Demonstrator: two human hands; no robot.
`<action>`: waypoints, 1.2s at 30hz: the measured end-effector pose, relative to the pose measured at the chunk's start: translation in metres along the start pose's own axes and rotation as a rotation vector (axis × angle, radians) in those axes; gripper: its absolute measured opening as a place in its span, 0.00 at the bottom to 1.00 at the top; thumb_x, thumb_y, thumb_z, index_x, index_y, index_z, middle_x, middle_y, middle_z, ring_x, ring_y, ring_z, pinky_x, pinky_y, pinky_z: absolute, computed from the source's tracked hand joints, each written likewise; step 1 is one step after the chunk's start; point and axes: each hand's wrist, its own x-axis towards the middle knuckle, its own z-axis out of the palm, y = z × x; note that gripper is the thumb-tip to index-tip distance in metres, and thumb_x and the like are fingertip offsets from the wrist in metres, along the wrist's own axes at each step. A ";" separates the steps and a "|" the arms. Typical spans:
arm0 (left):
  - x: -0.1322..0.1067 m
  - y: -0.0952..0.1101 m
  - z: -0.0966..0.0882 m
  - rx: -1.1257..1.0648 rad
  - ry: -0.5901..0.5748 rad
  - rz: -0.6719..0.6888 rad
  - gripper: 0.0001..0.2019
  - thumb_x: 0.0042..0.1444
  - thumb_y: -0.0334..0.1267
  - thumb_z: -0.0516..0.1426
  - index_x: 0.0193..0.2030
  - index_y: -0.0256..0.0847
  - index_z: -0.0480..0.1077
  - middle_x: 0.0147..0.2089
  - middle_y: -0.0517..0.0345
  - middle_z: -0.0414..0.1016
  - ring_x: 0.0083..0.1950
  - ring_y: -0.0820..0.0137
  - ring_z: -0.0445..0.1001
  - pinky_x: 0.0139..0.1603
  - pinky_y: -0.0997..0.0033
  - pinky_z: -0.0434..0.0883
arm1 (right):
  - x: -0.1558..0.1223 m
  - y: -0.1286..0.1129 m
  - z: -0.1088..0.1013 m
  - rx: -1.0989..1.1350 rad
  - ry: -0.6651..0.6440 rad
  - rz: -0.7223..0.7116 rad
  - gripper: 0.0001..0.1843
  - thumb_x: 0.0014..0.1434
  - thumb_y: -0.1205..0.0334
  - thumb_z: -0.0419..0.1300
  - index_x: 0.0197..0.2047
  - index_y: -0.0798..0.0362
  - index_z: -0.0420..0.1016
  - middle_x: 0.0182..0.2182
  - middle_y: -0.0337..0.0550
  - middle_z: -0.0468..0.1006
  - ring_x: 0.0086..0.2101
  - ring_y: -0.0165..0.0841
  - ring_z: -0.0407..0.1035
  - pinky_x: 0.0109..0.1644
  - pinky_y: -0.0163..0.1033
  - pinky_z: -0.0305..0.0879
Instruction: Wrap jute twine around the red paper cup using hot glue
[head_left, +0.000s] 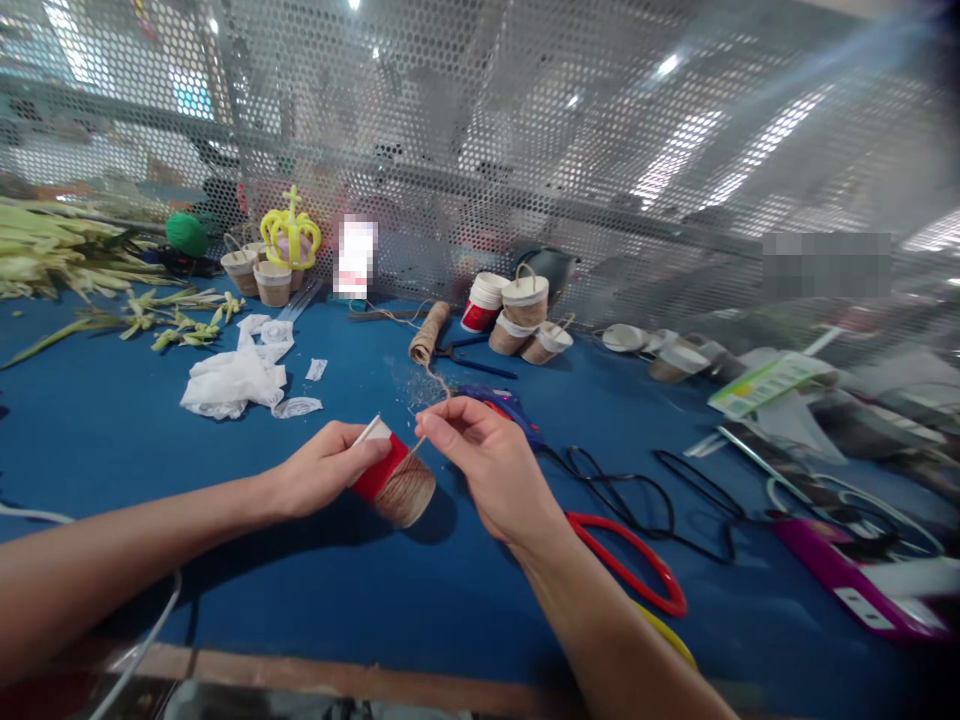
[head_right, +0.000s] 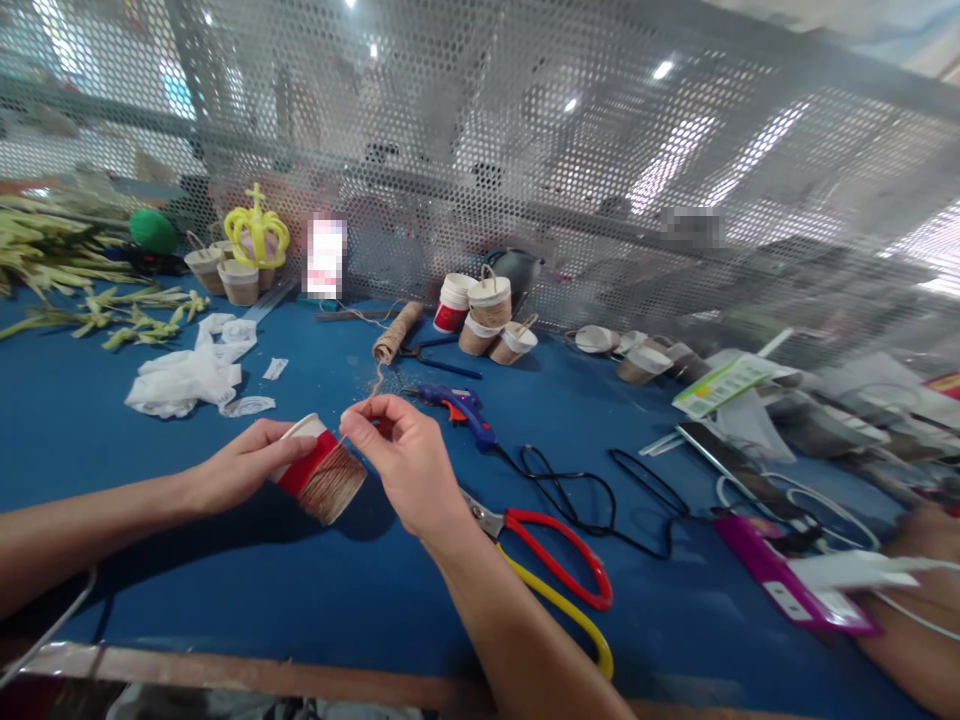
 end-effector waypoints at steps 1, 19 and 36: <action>0.000 0.001 0.000 -0.019 0.004 -0.015 0.16 0.50 0.47 0.48 0.21 0.35 0.60 0.19 0.66 0.54 0.21 0.79 0.49 0.21 0.78 0.50 | 0.000 0.001 -0.001 -0.019 0.005 -0.011 0.08 0.47 0.58 0.62 0.28 0.54 0.70 0.26 0.38 0.73 0.30 0.29 0.66 0.38 0.36 0.61; -0.005 -0.001 0.002 -0.068 0.007 0.033 0.17 0.50 0.47 0.50 0.23 0.33 0.65 0.20 0.63 0.60 0.22 0.78 0.54 0.24 0.79 0.56 | 0.003 0.006 0.001 -0.264 0.024 -0.018 0.09 0.49 0.56 0.58 0.27 0.54 0.70 0.25 0.40 0.72 0.28 0.30 0.65 0.35 0.36 0.61; -0.011 0.000 -0.001 0.192 -0.007 0.271 0.18 0.55 0.44 0.45 0.19 0.36 0.58 0.20 0.63 0.55 0.22 0.78 0.52 0.22 0.78 0.54 | -0.001 0.008 0.008 -0.171 -0.004 0.030 0.09 0.48 0.57 0.59 0.27 0.54 0.69 0.26 0.39 0.71 0.28 0.30 0.65 0.35 0.36 0.62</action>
